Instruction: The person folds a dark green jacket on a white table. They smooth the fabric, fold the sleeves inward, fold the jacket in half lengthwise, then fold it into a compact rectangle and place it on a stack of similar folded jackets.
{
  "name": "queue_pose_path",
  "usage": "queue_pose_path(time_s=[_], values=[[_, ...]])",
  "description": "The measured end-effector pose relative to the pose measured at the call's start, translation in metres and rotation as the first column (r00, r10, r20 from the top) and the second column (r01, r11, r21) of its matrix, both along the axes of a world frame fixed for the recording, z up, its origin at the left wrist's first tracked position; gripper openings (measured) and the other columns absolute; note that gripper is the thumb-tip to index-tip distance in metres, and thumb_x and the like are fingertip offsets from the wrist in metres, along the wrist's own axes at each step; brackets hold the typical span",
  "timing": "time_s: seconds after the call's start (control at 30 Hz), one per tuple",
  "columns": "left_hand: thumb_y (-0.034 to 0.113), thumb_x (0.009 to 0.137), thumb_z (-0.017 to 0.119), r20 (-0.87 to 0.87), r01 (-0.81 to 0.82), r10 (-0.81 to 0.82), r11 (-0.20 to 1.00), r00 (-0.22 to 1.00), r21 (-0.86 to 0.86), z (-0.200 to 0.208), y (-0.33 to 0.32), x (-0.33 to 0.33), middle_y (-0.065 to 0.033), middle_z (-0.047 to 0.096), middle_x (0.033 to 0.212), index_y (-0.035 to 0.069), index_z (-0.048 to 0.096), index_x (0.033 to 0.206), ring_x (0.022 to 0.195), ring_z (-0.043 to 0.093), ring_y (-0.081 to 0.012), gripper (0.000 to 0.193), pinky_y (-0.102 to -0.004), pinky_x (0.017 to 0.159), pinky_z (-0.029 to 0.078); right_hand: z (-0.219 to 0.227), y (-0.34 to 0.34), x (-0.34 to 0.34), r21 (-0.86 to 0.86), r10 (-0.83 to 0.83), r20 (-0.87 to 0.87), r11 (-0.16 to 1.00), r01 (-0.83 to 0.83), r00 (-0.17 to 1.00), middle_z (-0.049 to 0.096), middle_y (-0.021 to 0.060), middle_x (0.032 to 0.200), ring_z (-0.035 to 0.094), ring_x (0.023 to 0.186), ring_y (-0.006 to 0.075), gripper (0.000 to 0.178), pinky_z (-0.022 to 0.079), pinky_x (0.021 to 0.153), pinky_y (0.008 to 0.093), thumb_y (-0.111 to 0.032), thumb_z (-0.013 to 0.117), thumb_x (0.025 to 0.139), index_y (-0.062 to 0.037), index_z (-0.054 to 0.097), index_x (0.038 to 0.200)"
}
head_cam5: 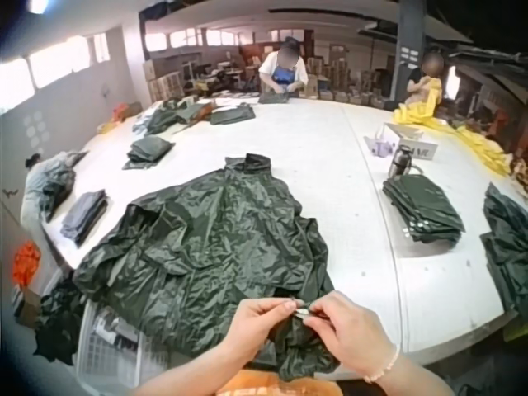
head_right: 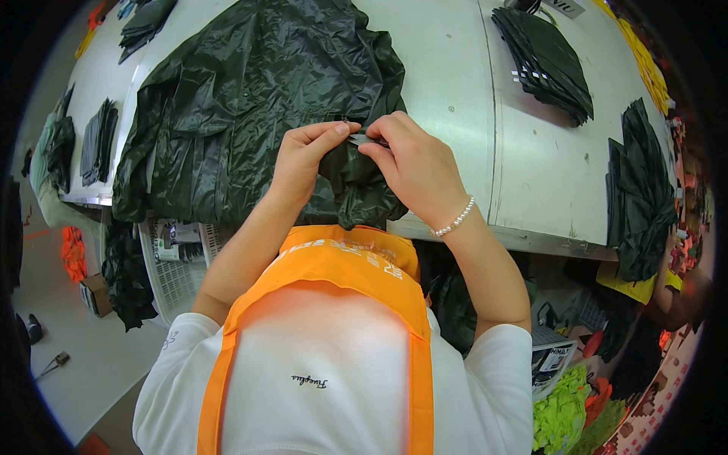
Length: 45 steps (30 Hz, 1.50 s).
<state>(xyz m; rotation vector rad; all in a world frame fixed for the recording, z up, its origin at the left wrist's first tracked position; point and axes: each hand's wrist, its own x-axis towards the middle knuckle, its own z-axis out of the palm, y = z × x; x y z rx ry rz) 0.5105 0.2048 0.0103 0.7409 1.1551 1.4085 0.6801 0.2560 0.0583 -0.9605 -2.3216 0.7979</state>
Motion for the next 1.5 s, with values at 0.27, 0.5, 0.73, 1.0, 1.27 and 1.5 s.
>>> queue_pose_path(time_s=[0.27, 0.5, 0.73, 1.0, 1.27, 1.5], values=[[0.013, 0.087, 0.064, -0.014, 0.020, -0.020, 1.000, 1.000, -0.019, -0.001, -0.001, 0.000, -0.0087, 0.069, 0.096, -0.002, 0.070, 0.098, 0.089, 0.062, -0.0113, 0.020, -0.0230, 0.083, 0.045, -0.001, 0.001, 0.002, 0.005, 0.012, 0.044, 1.000, -0.012, 0.999, 0.059, 0.0056, 0.084, 0.059, 0.068, 0.0260, 0.014, 0.047, 0.060, 0.0325, -0.019, 0.064, 0.085, -0.0067, 0.058, 0.089], [0.018, 0.090, 0.062, 0.040, 0.042, -0.041, 0.999, 0.998, -0.012, -0.003, 0.000, -0.001, -0.0045, 0.068, 0.092, -0.001, 0.068, 0.097, 0.085, 0.060, -0.0077, 0.021, -0.0203, 0.078, 0.045, -0.001, 0.004, 0.008, -0.121, 0.000, -0.021, 0.993, -0.003, 1.000, 0.059, 0.0089, 0.086, 0.061, 0.073, 0.0225, 0.019, 0.049, 0.064, 0.0303, -0.016, 0.067, 0.083, -0.0037, 0.059, 0.095], [0.019, 0.092, 0.059, -0.047, 0.009, -0.007, 0.999, 0.999, 0.034, -0.007, 0.001, -0.006, -0.0051, 0.068, 0.098, 0.001, 0.064, 0.091, 0.090, 0.058, -0.0077, 0.019, -0.0195, 0.082, 0.043, -0.028, 0.026, 0.029, -0.398, 0.097, -0.116, 0.908, -0.135, 0.989, 0.060, 0.0086, 0.083, 0.055, 0.073, 0.0099, 0.035, 0.045, 0.064, 0.0233, -0.017, 0.076, 0.075, 0.0003, 0.057, 0.100], [0.046, 0.063, 0.077, -0.686, -0.054, -0.726, 0.684, 0.045, -0.727, -0.020, -0.114, -0.113, -0.0083, 0.065, 0.075, 0.005, 0.066, 0.075, 0.076, 0.063, -0.0270, 0.044, -0.0403, 0.077, 0.046, -0.028, 0.041, 0.028, -0.023, -0.187, -0.119, 0.982, 0.186, 0.975, 0.049, 0.0089, 0.058, 0.040, 0.049, 0.0165, 0.021, 0.037, 0.049, 0.0271, -0.020, 0.060, 0.090, -0.0015, 0.055, 0.083], [0.010, 0.069, 0.078, -0.826, 0.053, 0.281, 0.935, 0.489, 0.350, 0.023, -0.063, -0.051, -0.0119, 0.062, 0.107, 0.005, 0.059, 0.115, 0.101, 0.059, -0.0284, 0.050, -0.0350, 0.090, 0.046, -0.043, 0.054, 0.017, -0.320, -0.150, -0.196, 0.944, 0.082, 0.969, 0.040, 0.0006, 0.058, 0.033, 0.056, 0.0079, 0.028, 0.031, 0.050, 0.0238, -0.024, 0.057, 0.094, 0.0006, 0.054, 0.080], [0.003, 0.071, 0.070, -0.747, 0.152, 0.386, 0.829, 0.541, 0.538, 0.040, -0.004, -0.011, -0.0085, 0.065, 0.092, 0.004, 0.068, 0.096, 0.083, 0.063, -0.0202, 0.025, -0.0284, 0.073, 0.049, -0.017, 0.035, 0.014, -0.168, -0.289, -0.283, 0.954, 0.250, 0.914, 0.052, 0.0000, 0.074, 0.038, 0.060, 0.0068, 0.025, 0.033, 0.052, 0.0224, -0.027, 0.067, 0.087, -0.0030, 0.059, 0.091]])
